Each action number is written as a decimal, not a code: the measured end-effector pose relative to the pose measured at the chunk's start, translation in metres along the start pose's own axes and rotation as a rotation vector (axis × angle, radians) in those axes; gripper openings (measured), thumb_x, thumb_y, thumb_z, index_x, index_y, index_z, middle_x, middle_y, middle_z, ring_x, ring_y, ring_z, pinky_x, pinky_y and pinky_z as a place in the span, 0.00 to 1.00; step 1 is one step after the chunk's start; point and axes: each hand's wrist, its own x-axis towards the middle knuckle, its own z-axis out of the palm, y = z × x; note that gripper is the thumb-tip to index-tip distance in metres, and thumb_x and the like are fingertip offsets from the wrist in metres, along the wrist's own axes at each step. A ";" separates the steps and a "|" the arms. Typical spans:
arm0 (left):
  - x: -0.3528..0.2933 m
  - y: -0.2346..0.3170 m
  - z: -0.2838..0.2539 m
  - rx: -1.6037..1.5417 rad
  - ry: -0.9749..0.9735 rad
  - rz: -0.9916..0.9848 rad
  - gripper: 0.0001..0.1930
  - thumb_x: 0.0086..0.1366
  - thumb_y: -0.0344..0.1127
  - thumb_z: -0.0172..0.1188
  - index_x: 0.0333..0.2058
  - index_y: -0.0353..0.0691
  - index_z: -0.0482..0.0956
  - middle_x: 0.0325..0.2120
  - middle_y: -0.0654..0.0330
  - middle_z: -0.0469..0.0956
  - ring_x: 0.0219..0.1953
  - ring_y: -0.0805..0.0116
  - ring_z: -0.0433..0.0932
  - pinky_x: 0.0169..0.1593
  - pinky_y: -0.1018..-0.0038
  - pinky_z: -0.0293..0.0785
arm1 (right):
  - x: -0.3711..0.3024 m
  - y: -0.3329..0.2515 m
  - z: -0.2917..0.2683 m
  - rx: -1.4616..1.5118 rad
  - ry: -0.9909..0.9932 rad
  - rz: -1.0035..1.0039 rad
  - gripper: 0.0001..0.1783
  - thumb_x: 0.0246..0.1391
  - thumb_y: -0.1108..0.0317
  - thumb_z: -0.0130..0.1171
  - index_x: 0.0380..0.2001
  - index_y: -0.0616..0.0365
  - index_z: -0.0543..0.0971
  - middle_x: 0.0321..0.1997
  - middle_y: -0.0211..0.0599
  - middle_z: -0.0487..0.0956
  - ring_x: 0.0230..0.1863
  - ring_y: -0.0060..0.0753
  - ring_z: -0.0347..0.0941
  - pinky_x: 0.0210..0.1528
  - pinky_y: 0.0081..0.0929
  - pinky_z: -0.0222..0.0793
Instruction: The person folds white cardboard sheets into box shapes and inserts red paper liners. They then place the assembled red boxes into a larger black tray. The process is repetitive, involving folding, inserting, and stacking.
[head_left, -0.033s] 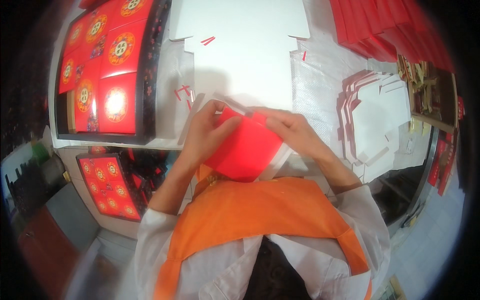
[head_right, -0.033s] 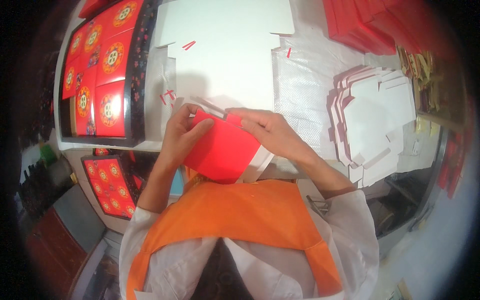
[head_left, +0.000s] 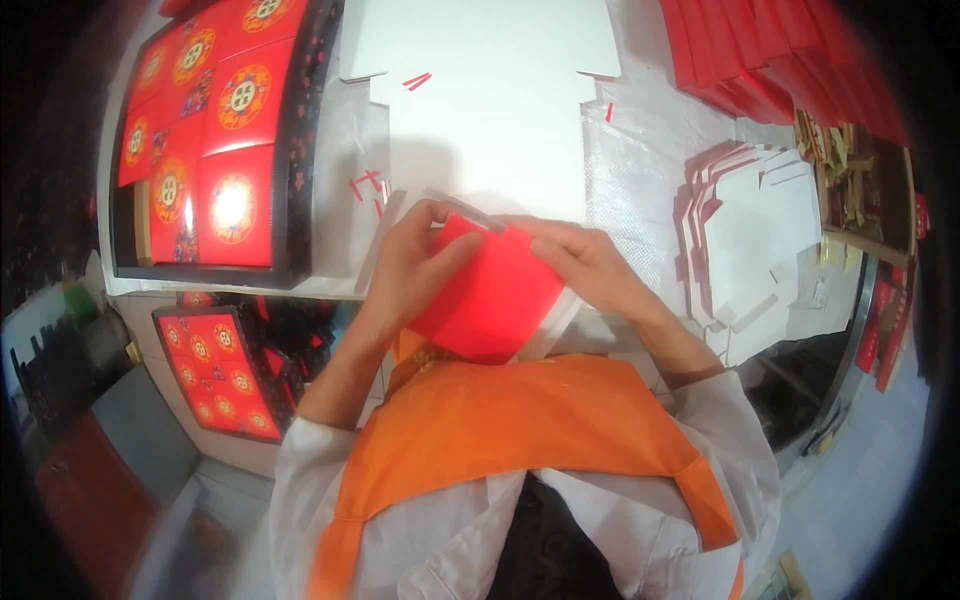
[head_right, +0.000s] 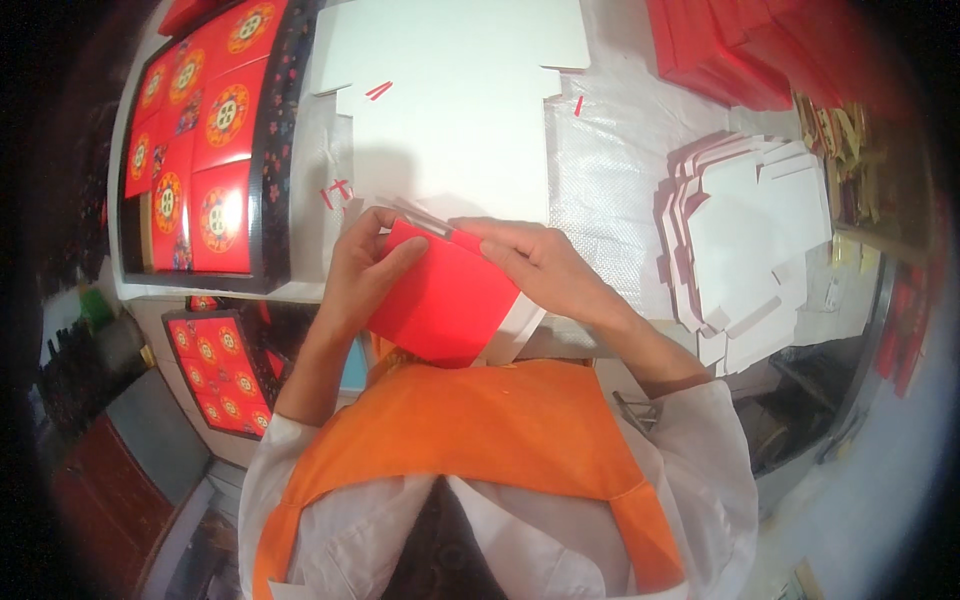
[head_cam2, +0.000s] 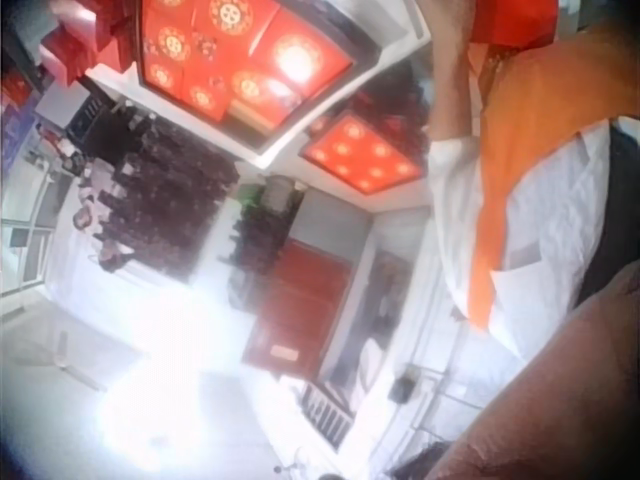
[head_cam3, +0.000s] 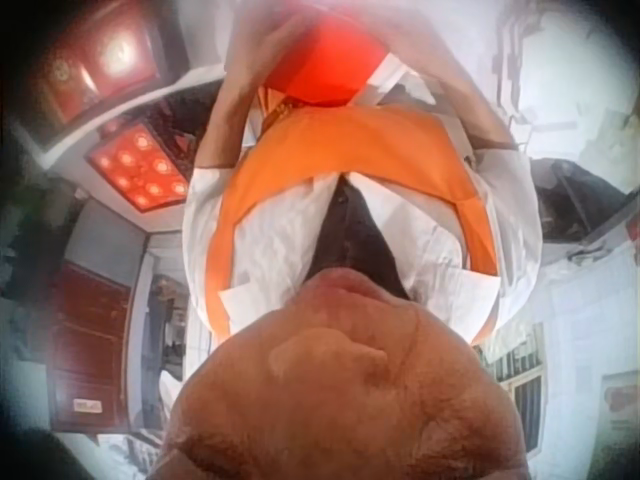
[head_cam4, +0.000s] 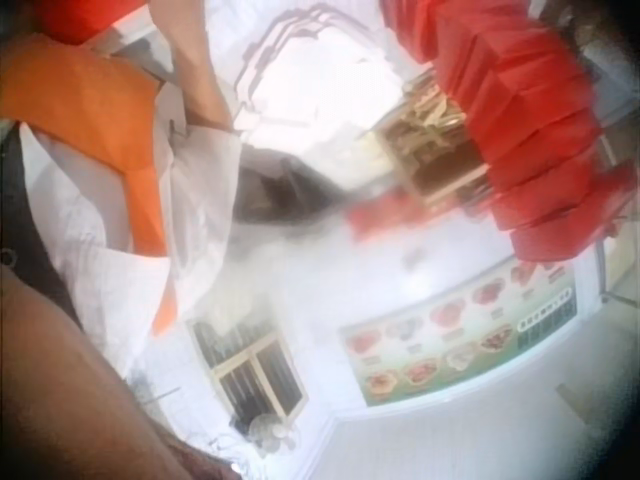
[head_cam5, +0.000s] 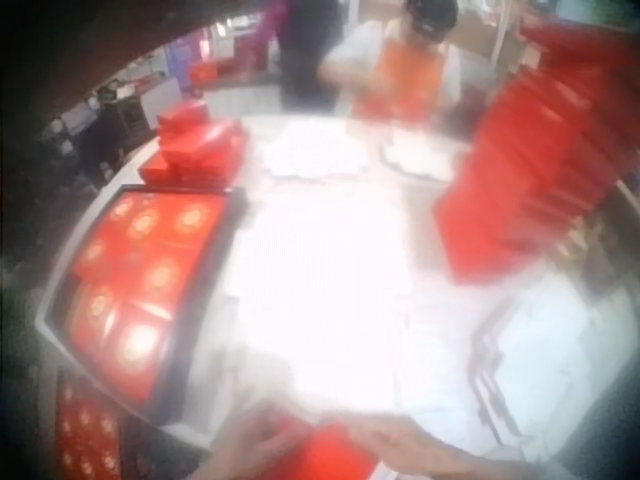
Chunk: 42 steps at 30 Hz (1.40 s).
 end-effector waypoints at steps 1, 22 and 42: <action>0.000 -0.001 -0.001 0.048 0.005 -0.002 0.10 0.57 0.32 0.57 0.34 0.33 0.69 0.29 0.57 0.76 0.31 0.74 0.75 0.34 0.79 0.72 | 0.000 0.001 0.001 -0.031 -0.004 -0.022 0.18 0.57 0.69 0.44 0.50 0.60 0.71 0.47 0.38 0.75 0.48 0.25 0.69 0.50 0.21 0.64; 0.003 -0.009 -0.002 0.004 -0.010 0.052 0.11 0.60 0.26 0.53 0.41 0.35 0.64 0.33 0.56 0.76 0.35 0.74 0.75 0.37 0.81 0.73 | 0.000 0.000 0.008 -0.069 0.038 -0.048 0.18 0.58 0.67 0.43 0.49 0.60 0.71 0.44 0.41 0.76 0.45 0.28 0.71 0.48 0.23 0.66; 0.017 0.028 0.003 0.426 0.078 0.500 0.20 0.54 0.25 0.60 0.44 0.33 0.63 0.36 0.57 0.72 0.39 0.71 0.74 0.40 0.79 0.73 | -0.008 -0.031 -0.008 -0.268 -0.036 -0.142 0.22 0.56 0.69 0.46 0.55 0.62 0.63 0.53 0.46 0.69 0.55 0.35 0.65 0.55 0.26 0.59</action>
